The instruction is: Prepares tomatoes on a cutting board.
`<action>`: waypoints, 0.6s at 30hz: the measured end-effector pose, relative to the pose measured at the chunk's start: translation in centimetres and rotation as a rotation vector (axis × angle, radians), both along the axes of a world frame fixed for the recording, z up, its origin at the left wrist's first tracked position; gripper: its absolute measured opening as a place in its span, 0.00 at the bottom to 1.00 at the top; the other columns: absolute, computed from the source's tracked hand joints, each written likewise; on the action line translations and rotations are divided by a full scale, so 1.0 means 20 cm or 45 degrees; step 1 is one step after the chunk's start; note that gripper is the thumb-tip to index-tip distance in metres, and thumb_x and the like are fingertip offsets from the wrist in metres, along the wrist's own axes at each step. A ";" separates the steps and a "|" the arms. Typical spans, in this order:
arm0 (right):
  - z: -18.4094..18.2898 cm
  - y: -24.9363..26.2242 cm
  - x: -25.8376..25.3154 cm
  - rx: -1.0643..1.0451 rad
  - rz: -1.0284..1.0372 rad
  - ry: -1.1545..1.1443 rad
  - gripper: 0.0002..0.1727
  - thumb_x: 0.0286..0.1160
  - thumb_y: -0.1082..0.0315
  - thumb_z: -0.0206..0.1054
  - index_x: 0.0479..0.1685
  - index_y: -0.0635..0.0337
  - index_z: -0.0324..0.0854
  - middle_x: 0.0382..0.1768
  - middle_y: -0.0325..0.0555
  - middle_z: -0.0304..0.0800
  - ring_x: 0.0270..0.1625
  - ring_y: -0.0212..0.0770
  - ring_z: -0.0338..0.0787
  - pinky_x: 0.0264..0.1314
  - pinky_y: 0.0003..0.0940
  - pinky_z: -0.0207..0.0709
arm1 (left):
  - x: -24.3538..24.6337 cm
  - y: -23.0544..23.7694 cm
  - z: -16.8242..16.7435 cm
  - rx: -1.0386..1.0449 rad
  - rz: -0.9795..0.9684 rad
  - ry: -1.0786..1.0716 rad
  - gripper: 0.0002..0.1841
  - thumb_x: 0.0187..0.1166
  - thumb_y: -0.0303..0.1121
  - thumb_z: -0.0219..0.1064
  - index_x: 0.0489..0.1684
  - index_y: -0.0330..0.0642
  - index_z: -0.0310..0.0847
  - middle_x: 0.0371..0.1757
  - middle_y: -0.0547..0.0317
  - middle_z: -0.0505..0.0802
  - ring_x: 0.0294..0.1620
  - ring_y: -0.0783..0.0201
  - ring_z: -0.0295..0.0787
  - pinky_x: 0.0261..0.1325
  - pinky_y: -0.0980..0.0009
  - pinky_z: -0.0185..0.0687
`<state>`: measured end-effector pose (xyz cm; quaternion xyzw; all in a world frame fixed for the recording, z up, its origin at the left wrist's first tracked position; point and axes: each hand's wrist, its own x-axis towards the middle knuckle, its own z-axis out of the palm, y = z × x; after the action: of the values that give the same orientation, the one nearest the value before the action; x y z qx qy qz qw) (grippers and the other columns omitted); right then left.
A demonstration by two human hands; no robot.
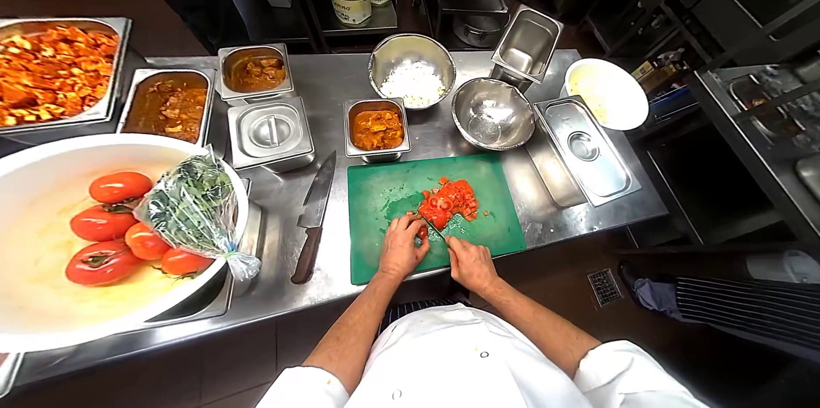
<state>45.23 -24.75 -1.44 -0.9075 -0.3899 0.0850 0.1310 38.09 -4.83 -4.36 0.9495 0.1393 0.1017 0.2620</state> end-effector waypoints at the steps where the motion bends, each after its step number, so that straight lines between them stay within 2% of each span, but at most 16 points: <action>1: 0.01 0.01 -0.01 0.018 -0.009 0.005 0.18 0.80 0.61 0.58 0.63 0.49 0.88 0.38 0.44 0.94 0.35 0.47 0.94 0.33 0.50 0.86 | -0.01 0.01 0.01 -0.006 -0.009 0.009 0.17 0.67 0.41 0.76 0.54 0.49 0.90 0.64 0.55 0.89 0.67 0.52 0.84 0.69 0.54 0.83; 3: 0.03 0.04 -0.04 0.052 0.006 0.000 0.17 0.81 0.61 0.58 0.61 0.49 0.88 0.37 0.43 0.94 0.34 0.47 0.94 0.31 0.49 0.86 | -0.03 0.04 0.00 0.006 -0.045 0.014 0.16 0.67 0.39 0.75 0.52 0.47 0.90 0.62 0.54 0.89 0.66 0.52 0.84 0.68 0.55 0.84; 6: 0.06 0.16 -0.03 -0.006 0.071 0.035 0.17 0.80 0.62 0.59 0.62 0.49 0.87 0.38 0.44 0.94 0.35 0.48 0.94 0.32 0.50 0.85 | -0.04 0.04 -0.02 0.058 -0.078 0.012 0.10 0.73 0.39 0.71 0.48 0.50 0.91 0.60 0.58 0.90 0.66 0.54 0.84 0.69 0.57 0.82; 8: 0.06 0.19 0.01 -0.086 0.139 0.063 0.18 0.81 0.63 0.58 0.64 0.49 0.85 0.41 0.45 0.94 0.37 0.49 0.94 0.33 0.51 0.85 | -0.03 0.03 -0.02 0.067 -0.059 0.009 0.09 0.74 0.38 0.71 0.46 0.51 0.92 0.59 0.58 0.91 0.65 0.54 0.85 0.69 0.56 0.82; 11: 0.03 0.01 -0.01 -0.123 0.227 0.037 0.23 0.79 0.64 0.59 0.72 0.47 0.82 0.39 0.46 0.92 0.33 0.50 0.92 0.30 0.51 0.84 | -0.02 0.03 0.00 0.057 -0.037 0.031 0.07 0.74 0.38 0.71 0.45 0.53 0.92 0.58 0.60 0.91 0.64 0.55 0.85 0.67 0.57 0.83; 14: 0.03 -0.24 -0.02 -0.109 0.284 -0.032 0.21 0.80 0.64 0.57 0.70 0.49 0.84 0.36 0.46 0.92 0.29 0.49 0.92 0.27 0.49 0.84 | 0.00 0.05 0.01 0.052 -0.067 0.105 0.11 0.72 0.39 0.71 0.49 0.53 0.91 0.65 0.59 0.88 0.66 0.53 0.83 0.68 0.55 0.82; 16: 0.07 -0.30 -0.02 -0.132 0.248 0.008 0.21 0.83 0.61 0.55 0.69 0.49 0.85 0.39 0.45 0.93 0.32 0.48 0.93 0.30 0.48 0.85 | 0.01 0.05 0.03 0.061 -0.113 0.172 0.13 0.70 0.35 0.70 0.53 0.53 0.90 0.69 0.58 0.86 0.68 0.52 0.81 0.69 0.54 0.81; 18: 0.07 -0.27 -0.04 -0.050 0.136 0.014 0.20 0.82 0.60 0.56 0.65 0.48 0.87 0.40 0.43 0.95 0.34 0.46 0.94 0.31 0.48 0.86 | 0.02 0.05 0.06 0.053 -0.121 0.222 0.14 0.72 0.31 0.69 0.55 0.51 0.89 0.64 0.56 0.87 0.66 0.51 0.83 0.68 0.54 0.82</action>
<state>44.46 -30.16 -0.04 -0.8874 -0.4352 0.1045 0.1108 38.53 -3.80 -3.17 0.9655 0.1145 0.0090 0.2337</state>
